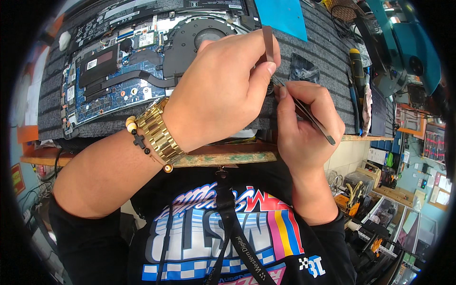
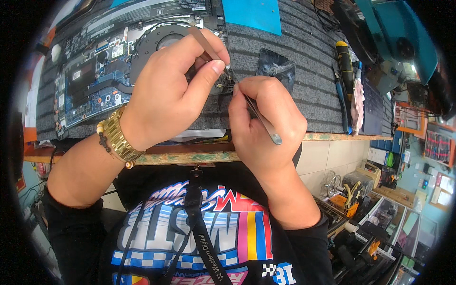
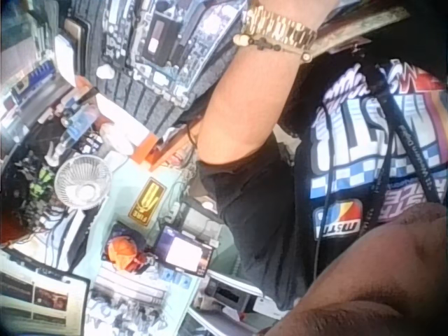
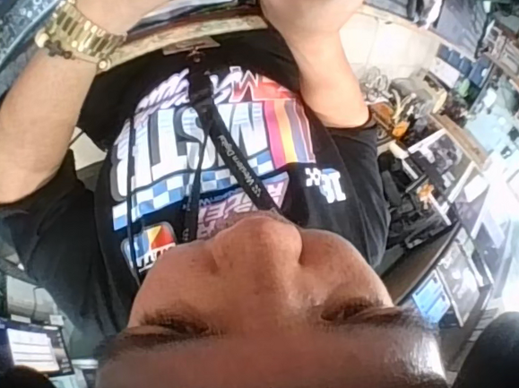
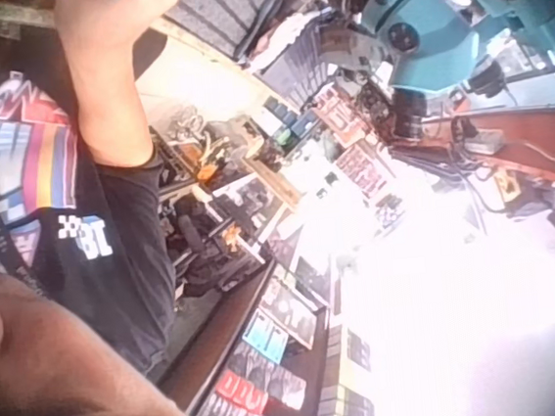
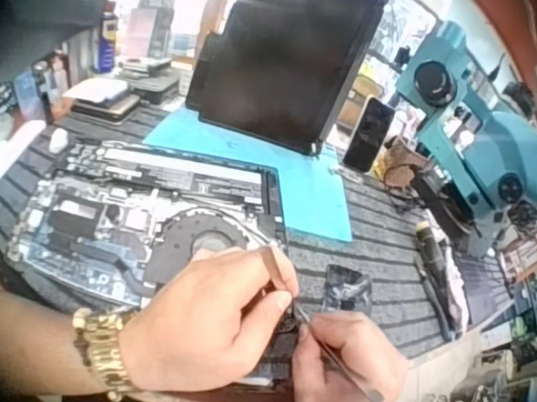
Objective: The person uses tweezers and a pry tool to work on the internal components of an open laptop, handling small parts and wires on the motherboard.
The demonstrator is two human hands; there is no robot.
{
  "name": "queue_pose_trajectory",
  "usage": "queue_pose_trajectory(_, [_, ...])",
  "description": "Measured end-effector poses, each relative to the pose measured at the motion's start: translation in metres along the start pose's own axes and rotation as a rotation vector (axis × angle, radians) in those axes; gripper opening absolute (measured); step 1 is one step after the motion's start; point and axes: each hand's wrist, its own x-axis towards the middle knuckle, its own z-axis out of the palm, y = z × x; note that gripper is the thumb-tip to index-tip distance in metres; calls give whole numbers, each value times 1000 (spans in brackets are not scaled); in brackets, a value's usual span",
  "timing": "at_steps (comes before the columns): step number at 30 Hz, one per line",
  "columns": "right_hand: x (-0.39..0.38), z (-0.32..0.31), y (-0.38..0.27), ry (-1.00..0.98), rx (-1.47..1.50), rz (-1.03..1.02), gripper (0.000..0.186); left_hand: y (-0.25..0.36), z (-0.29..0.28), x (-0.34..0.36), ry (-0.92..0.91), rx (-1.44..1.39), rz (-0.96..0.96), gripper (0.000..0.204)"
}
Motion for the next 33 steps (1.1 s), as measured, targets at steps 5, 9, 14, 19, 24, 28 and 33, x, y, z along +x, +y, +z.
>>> queue_pose_trajectory(5, [0, -2, -2, 16, 22, 28, 20, 0, -1, 0, 1, 14, 6, 8])
queue_pose_trajectory(9, [-1, -3, -1, 13, 24, 19, 20, 1, -2, 0, -8, 1, -6, 7])
queue_pose_trajectory(14, [1, -2, -2, 8, 13, -10, 20, 1, -2, 0, -14, 3, -1, 7])
queue_pose_trajectory(19, [4, -1, -3, -3, 1, -32, 20, 0, -2, 0, -14, 14, 8, 8])
queue_pose_trajectory(24, [1, 1, -1, -2, 15, 16, 20, -1, -2, -1, -13, 17, -6, 8])
queue_pose_trajectory(28, [1, -3, -2, 10, 23, 34, 19, 2, -2, 0, -4, 7, -10, 8])
queue_pose_trajectory(33, [1, -2, 1, 19, 23, 19, 19, 1, -2, 0, -3, 6, -10, 8])
